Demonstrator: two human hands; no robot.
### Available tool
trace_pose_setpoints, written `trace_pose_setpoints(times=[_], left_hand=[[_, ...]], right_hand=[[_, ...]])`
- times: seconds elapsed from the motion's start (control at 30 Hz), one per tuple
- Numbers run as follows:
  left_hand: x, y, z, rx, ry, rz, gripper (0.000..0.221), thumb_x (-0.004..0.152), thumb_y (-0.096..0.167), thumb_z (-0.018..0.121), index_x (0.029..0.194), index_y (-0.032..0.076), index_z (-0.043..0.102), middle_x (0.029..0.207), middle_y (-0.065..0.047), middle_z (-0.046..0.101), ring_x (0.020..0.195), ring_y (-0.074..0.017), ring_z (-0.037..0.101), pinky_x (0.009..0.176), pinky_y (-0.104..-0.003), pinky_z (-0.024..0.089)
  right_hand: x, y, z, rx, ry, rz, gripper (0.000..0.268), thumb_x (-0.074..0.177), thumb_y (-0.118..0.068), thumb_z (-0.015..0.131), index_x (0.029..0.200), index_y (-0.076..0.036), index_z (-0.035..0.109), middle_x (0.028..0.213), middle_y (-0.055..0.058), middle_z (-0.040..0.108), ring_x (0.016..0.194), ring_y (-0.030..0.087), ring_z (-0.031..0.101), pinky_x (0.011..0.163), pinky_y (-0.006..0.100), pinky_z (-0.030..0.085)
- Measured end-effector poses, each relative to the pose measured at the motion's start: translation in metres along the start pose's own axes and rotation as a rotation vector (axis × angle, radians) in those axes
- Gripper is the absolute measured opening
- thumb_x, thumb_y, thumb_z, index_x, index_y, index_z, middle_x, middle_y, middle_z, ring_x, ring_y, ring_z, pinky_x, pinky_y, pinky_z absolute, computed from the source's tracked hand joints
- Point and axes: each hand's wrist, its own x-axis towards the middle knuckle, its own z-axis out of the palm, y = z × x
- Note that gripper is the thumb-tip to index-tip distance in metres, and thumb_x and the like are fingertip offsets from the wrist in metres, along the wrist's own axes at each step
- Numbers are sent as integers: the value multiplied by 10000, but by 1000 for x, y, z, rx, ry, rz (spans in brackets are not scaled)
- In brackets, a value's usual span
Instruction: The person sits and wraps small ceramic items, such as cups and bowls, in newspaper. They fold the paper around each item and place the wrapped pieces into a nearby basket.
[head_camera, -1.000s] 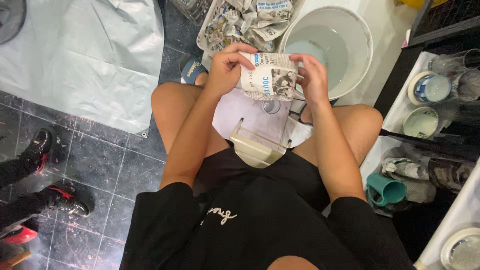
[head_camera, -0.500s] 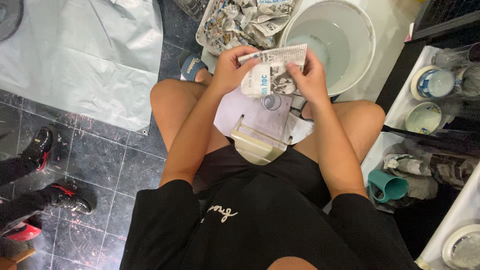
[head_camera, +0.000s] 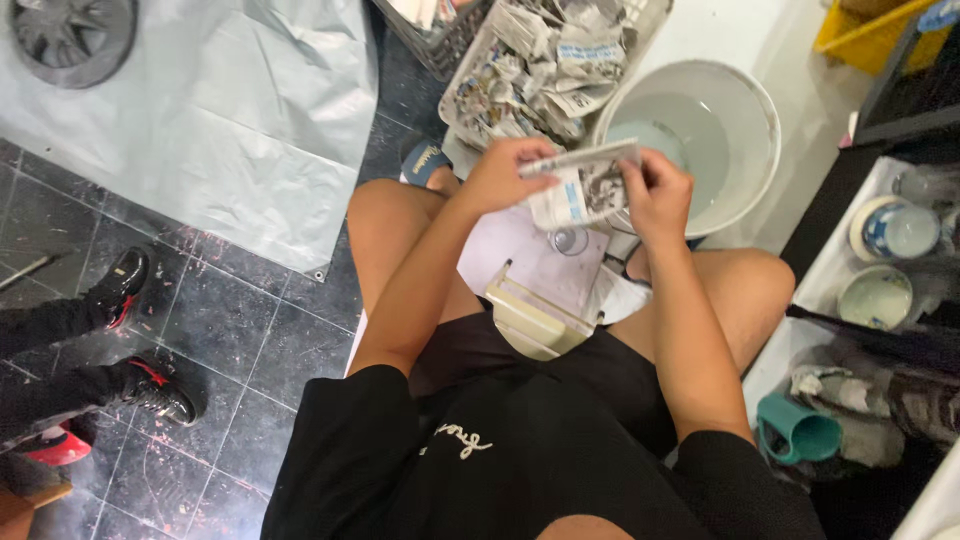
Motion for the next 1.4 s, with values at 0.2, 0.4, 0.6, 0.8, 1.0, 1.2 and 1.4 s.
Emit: trace_pose_setpoints(times=[0.2,0.4,0.6,0.8,1.0,1.2,1.4], left_hand=[[-9,9,6,184,-91,10,213,928,215,794,1040,42,740,785,-70,683,676,-99,565,644,-299,476],[-9,8,-4,39,-13,-12,180,1019,185,675,1057,13,716,728,-20,611,672,-60,486,597,-289,448],[-23,22,-10,-23,1,-46,171,1013,160,669,1031,-8,693,745,-11,622,697,-36,512,596,-271,465],[-36,5,-7,-50,-1,21,181,960,170,733,990,-5,697,767,3,661,713,-11,553,621,-235,482],[-27,-23,3,-251,197,15,192,1029,101,765,980,-27,630,851,-25,608,780,-36,523,662,-242,436],[-13,-19,-1,-474,124,-28,178,1002,71,698,1146,-28,666,1008,-44,755,875,-49,688,754,-225,559],[-6,-21,4,-434,156,-42,130,1055,39,717,1085,-43,622,966,-69,733,859,-56,657,722,-237,531]], right_hand=[[1,-36,10,-17,-160,-167,202,923,-19,773,1125,-17,764,981,113,764,808,103,696,723,241,538],[14,-40,14,65,-93,17,144,958,-20,778,1101,-10,789,921,89,779,765,77,661,695,231,527],[18,-25,20,186,-127,75,129,948,-27,781,1075,-8,795,955,66,786,803,61,678,736,214,544],[14,-15,27,269,-133,70,152,967,-28,777,1114,11,783,999,83,779,848,91,695,773,232,560],[-4,4,41,598,-305,274,334,933,-52,774,1235,-9,639,1048,21,718,903,83,668,784,240,551],[-1,28,32,499,-275,274,154,1063,-97,725,1140,25,671,959,24,678,907,87,616,816,257,501],[4,4,27,656,-310,216,268,990,-44,695,1236,11,605,1135,34,703,1009,88,666,866,256,551]])
